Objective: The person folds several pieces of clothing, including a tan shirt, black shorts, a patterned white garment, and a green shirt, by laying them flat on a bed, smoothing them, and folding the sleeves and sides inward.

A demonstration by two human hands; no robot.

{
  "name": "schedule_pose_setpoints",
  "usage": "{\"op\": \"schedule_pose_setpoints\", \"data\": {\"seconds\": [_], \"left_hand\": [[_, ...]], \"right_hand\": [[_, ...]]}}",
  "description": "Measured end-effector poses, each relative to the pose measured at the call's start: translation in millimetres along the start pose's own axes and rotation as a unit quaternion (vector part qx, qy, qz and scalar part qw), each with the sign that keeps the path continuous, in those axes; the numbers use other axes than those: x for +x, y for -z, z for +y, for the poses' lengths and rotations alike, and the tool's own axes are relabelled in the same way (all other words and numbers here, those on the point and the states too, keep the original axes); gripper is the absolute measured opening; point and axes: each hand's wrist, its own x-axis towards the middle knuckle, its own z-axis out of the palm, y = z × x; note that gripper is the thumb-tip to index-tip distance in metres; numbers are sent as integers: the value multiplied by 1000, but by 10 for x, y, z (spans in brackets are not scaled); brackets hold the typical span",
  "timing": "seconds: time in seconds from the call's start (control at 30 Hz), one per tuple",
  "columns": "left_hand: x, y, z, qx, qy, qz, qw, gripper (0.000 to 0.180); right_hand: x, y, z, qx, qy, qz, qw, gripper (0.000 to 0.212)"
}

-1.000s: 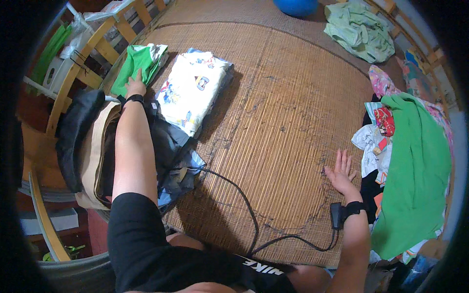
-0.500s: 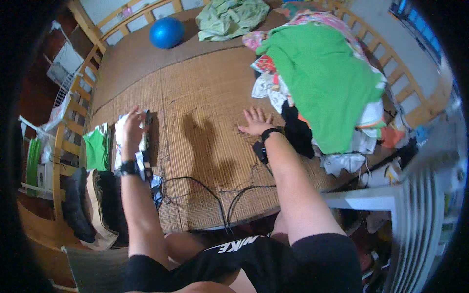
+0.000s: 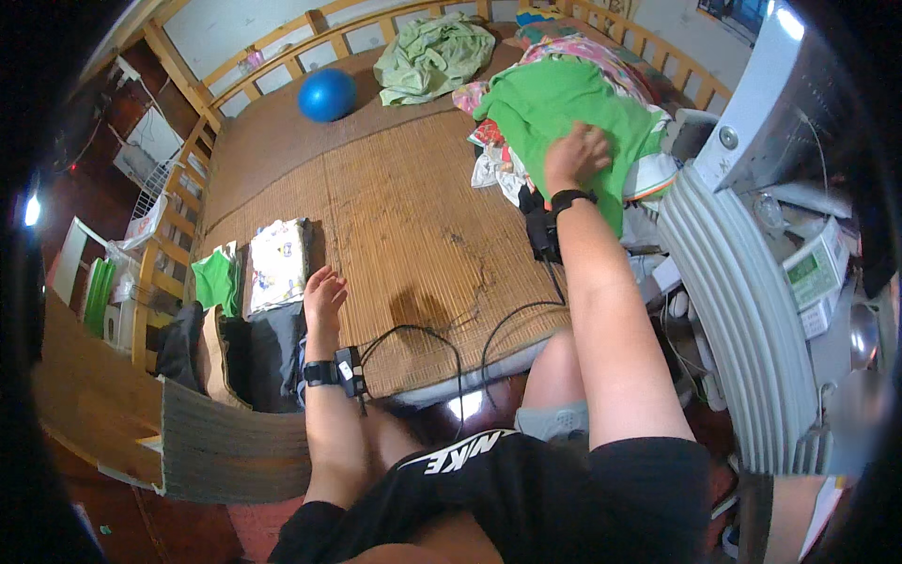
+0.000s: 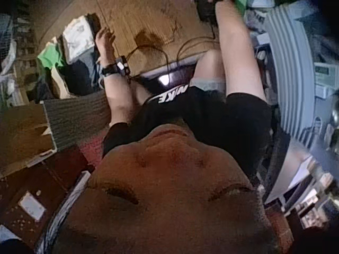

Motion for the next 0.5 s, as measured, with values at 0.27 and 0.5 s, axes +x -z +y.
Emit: {"op": "schedule_pose_setpoints", "data": {"seconds": [0.27,0.5], "left_hand": [[216,51,44,265,-162,18,950,31],[195,20,114,404,-204,19,891,29]], "right_hand": [[384,314,269,-86,-220,-53,970,30],[527,402,320,46,-373,-62,925,56]]}}
